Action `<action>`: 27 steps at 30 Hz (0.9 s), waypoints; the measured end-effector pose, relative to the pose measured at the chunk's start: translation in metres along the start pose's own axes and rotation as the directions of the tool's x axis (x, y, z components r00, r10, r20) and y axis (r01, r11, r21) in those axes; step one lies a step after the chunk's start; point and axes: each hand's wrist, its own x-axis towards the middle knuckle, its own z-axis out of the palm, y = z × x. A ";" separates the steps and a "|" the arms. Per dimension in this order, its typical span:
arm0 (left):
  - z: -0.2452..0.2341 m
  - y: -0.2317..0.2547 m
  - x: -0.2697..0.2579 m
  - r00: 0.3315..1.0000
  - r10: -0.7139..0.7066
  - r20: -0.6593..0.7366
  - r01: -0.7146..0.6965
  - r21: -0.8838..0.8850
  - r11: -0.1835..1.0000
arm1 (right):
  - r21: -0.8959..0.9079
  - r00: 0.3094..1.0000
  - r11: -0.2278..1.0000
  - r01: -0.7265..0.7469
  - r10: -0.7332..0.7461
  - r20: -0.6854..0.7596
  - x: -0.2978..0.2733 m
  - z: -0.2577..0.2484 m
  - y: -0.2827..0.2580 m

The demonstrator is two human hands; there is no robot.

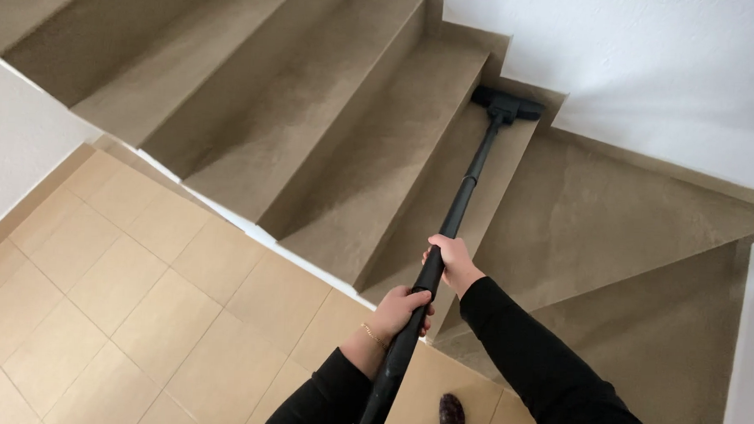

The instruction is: The person vacuums a tiled floor, then moves to vacuum carpeted stairs step by step, and returns to vacuum the tiled floor again. The vacuum cleaner is a red canister model with a long hose and floor nozzle.

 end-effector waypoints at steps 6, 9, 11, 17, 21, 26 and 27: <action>-0.039 -0.055 -0.063 0.999 0.014 -0.035 -0.015 -0.045 0.999 | -0.090 1.000 0.996 -0.001 -0.001 -0.019 -0.041 0.019 0.072; -0.071 -0.093 -0.105 0.999 0.038 -0.039 -0.040 -0.047 0.998 | -0.111 1.000 0.994 0.026 -0.025 0.012 -0.077 0.036 0.122; -0.084 -0.108 -0.150 0.998 0.028 -0.047 -0.030 -0.026 0.999 | -0.085 0.999 0.996 0.038 -0.038 -0.002 -0.113 0.050 0.157; -0.131 -0.175 -0.269 0.997 0.024 -0.067 -0.027 -0.034 0.999 | -0.066 0.996 0.994 0.085 -0.087 -0.031 -0.199 0.081 0.268; -0.137 -0.193 -0.355 0.991 -0.108 -0.077 0.111 0.039 0.993 | -0.040 0.996 0.999 0.000 -0.003 -0.092 -0.323 0.118 0.281; -0.133 -0.220 -0.430 0.980 -0.158 -0.121 0.160 0.010 0.987 | -0.081 0.997 0.996 -0.048 0.042 -0.065 -0.386 0.119 0.321; -0.132 -0.229 -0.438 0.978 -0.159 -0.135 0.163 0.013 0.987 | -0.070 0.997 0.996 -0.054 0.049 -0.067 -0.395 0.117 0.327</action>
